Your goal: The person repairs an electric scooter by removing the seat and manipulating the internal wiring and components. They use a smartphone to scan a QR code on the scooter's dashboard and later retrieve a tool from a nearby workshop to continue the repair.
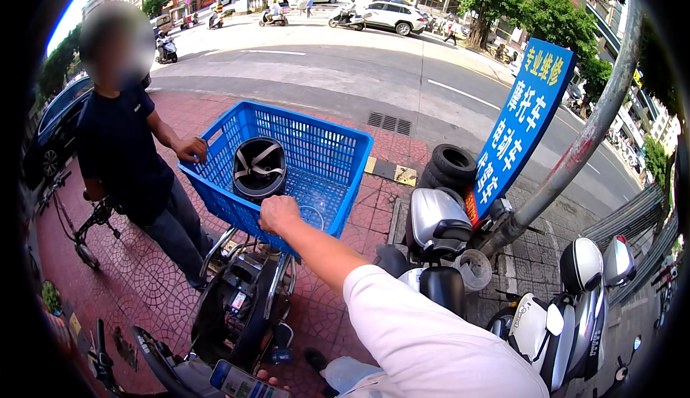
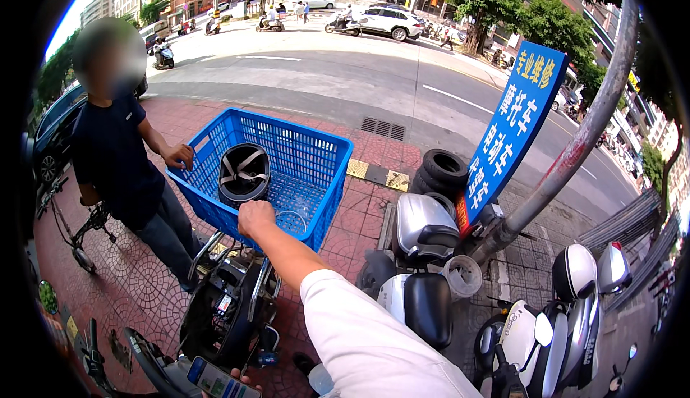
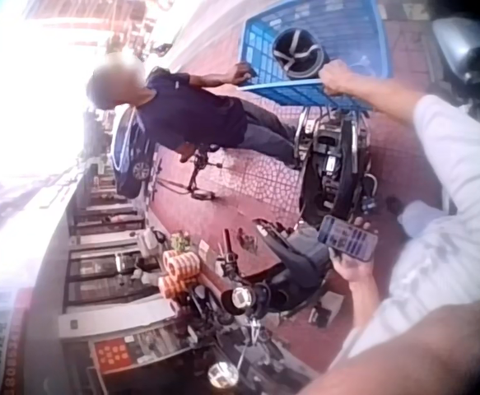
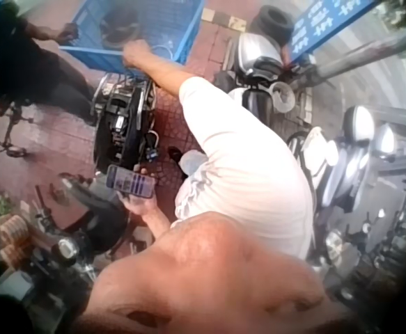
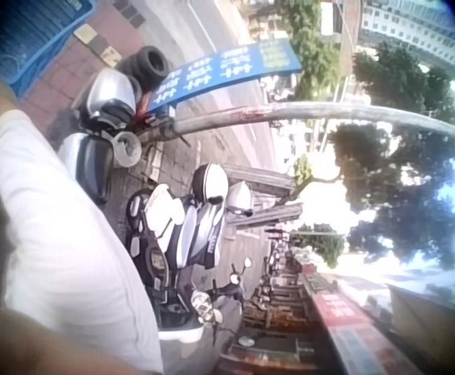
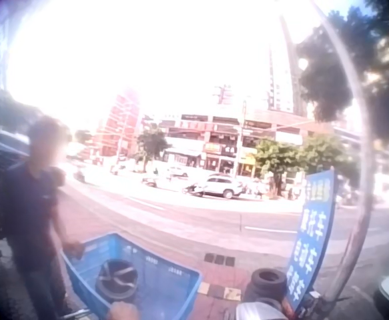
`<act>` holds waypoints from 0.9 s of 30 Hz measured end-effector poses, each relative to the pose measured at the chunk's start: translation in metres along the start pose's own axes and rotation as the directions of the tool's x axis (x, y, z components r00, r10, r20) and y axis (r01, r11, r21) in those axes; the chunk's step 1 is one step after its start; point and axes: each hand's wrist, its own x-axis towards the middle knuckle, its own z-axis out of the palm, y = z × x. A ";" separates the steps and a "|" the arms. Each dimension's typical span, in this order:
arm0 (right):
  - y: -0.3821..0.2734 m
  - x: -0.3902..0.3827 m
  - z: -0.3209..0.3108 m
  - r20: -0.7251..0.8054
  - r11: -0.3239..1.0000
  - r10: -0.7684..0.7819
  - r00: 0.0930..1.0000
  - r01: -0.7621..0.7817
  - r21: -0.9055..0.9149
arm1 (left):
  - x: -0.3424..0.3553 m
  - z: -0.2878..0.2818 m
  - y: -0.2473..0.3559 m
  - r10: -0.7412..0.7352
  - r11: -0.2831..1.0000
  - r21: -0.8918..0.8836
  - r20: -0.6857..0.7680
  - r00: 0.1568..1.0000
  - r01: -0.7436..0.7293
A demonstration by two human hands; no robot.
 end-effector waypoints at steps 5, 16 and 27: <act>0.002 0.000 -0.001 0.015 1.000 0.001 1.000 -0.001 0.003 | -0.002 0.001 0.000 0.022 1.000 0.001 0.030 0.999 -0.022; 0.002 0.000 -0.002 0.024 0.999 0.003 1.000 -0.003 0.032 | -0.005 -0.002 0.001 0.054 0.998 0.028 0.005 0.999 -0.054; 0.005 0.004 0.000 0.050 0.999 0.002 0.999 -0.005 0.050 | -0.007 -0.005 0.000 0.058 0.998 -0.004 0.016 0.998 -0.058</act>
